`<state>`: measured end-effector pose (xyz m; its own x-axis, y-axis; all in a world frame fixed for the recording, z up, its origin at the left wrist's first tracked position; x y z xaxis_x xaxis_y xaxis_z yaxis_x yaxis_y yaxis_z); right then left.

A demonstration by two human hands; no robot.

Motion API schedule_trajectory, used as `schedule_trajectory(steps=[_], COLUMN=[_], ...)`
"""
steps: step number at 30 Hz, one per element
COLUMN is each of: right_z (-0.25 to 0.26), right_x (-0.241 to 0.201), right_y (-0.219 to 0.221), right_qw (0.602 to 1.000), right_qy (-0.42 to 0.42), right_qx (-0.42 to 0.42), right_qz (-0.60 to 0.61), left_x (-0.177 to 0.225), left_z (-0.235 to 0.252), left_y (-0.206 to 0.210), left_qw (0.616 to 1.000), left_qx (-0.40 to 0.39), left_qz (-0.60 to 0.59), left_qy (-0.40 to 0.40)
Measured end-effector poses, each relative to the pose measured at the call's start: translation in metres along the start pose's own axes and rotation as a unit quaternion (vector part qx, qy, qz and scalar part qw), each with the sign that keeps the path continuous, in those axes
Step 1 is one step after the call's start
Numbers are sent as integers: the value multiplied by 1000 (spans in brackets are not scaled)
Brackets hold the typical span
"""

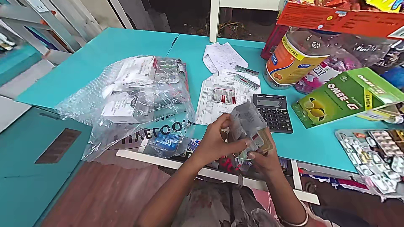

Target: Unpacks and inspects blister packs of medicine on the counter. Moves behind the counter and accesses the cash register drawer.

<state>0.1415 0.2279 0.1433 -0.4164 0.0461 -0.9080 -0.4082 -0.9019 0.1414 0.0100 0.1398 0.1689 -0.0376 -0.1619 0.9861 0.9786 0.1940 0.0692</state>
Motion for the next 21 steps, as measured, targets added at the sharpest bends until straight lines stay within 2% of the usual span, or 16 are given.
schedule_trajectory(steps=[6, 21], right_z=[-4, -11], right_x=[5, 9], right_y=[-3, -3], right_qw=[998, 992], right_qy=[2, 2], right_qx=[8, 25], right_qz=[67, 122], left_x=[1, 4], left_z=[1, 2], left_y=[2, 2], left_qw=[1000, 998], left_qx=[-6, -13], left_qz=[-18, -3], left_qy=[-13, -53])
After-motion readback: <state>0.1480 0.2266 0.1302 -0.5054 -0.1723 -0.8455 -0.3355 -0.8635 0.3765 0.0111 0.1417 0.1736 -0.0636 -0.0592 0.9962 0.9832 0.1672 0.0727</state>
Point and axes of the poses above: each hand's wrist, its own z-axis towards the middle knuckle, its own y-axis out of the palm, x = y × z, the point moved 6 cm from there along z, towards the middle knuckle, and after that the axes turned 10 degrees about -x, right-handed, at the moved point
